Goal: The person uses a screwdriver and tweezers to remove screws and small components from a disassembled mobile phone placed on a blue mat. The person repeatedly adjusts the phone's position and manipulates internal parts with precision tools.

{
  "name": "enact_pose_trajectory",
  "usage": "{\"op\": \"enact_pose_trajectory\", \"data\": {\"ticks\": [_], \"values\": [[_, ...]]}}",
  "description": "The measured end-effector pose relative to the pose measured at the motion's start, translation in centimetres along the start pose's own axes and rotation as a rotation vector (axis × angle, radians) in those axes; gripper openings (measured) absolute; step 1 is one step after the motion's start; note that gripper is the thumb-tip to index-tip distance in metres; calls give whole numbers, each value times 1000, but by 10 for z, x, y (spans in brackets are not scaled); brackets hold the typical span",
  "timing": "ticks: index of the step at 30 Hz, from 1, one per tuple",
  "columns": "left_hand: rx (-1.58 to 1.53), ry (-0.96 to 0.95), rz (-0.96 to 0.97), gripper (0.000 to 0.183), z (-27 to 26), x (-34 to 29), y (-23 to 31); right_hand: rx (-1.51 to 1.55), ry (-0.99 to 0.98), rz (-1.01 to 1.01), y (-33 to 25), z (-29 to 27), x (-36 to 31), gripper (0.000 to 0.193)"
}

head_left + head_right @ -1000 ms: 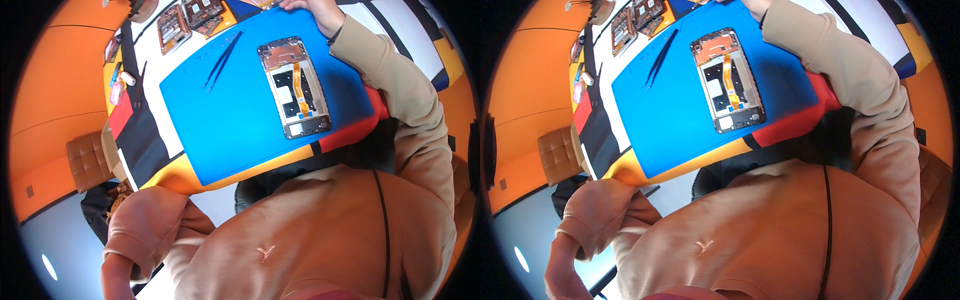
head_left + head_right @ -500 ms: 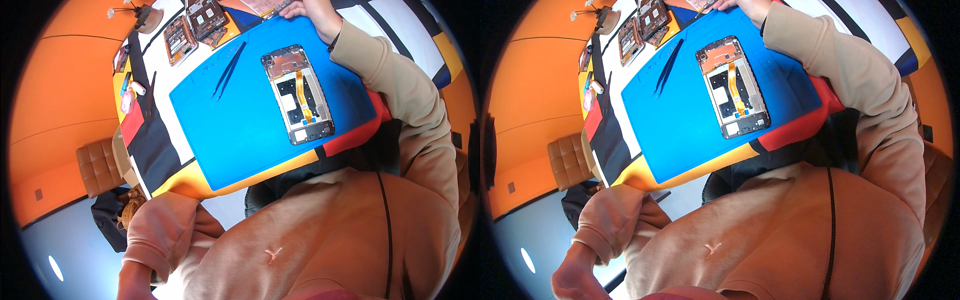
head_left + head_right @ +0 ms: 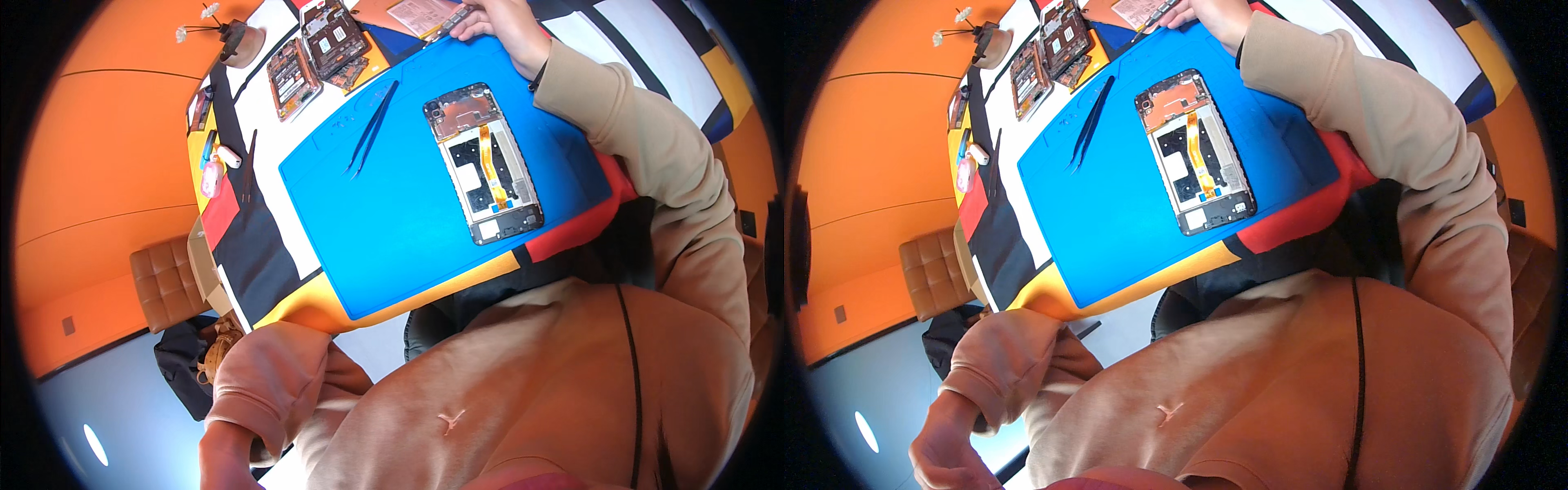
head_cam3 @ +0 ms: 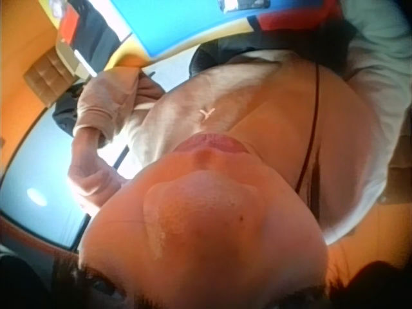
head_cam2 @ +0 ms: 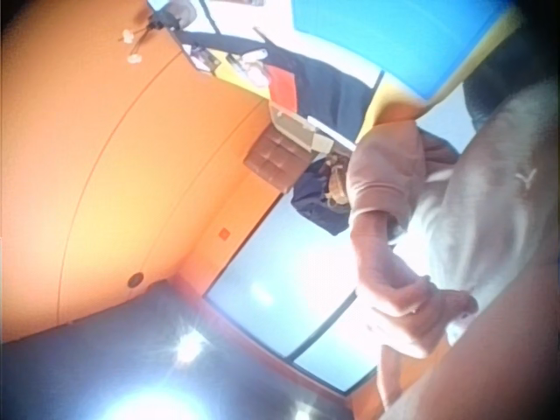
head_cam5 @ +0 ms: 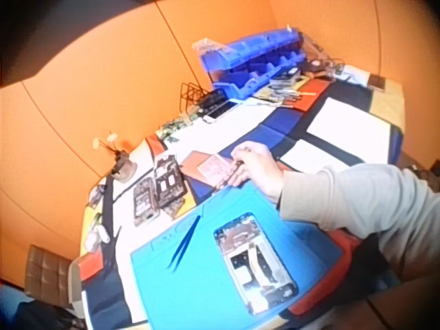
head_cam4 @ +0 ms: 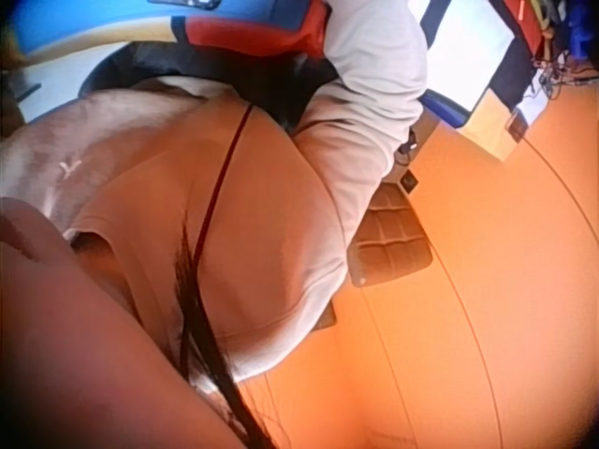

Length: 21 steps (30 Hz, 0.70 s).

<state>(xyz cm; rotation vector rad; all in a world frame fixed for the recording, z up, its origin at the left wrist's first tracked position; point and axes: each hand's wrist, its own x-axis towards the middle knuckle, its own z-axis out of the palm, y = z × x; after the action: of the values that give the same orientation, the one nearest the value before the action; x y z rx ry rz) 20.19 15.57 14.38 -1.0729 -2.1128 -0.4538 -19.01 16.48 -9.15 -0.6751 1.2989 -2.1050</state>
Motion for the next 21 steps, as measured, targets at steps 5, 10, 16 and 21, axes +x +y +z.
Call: {"op": "enact_pose_trajectory", "data": {"ticks": [5,10,16,21], "values": [[5,13,8,16,-6,-1,0,-12,10,-11,3,-1,2,17],[-10,9,5,16,-5,-1,5,-15,15,-1,1,1,2,17],[876,-2,-12,14,-2,9,10,-26,16,8,0,2,0,18],[996,37,59,15,0,7,0,-20,3,0,-1,1,1,19]]}}
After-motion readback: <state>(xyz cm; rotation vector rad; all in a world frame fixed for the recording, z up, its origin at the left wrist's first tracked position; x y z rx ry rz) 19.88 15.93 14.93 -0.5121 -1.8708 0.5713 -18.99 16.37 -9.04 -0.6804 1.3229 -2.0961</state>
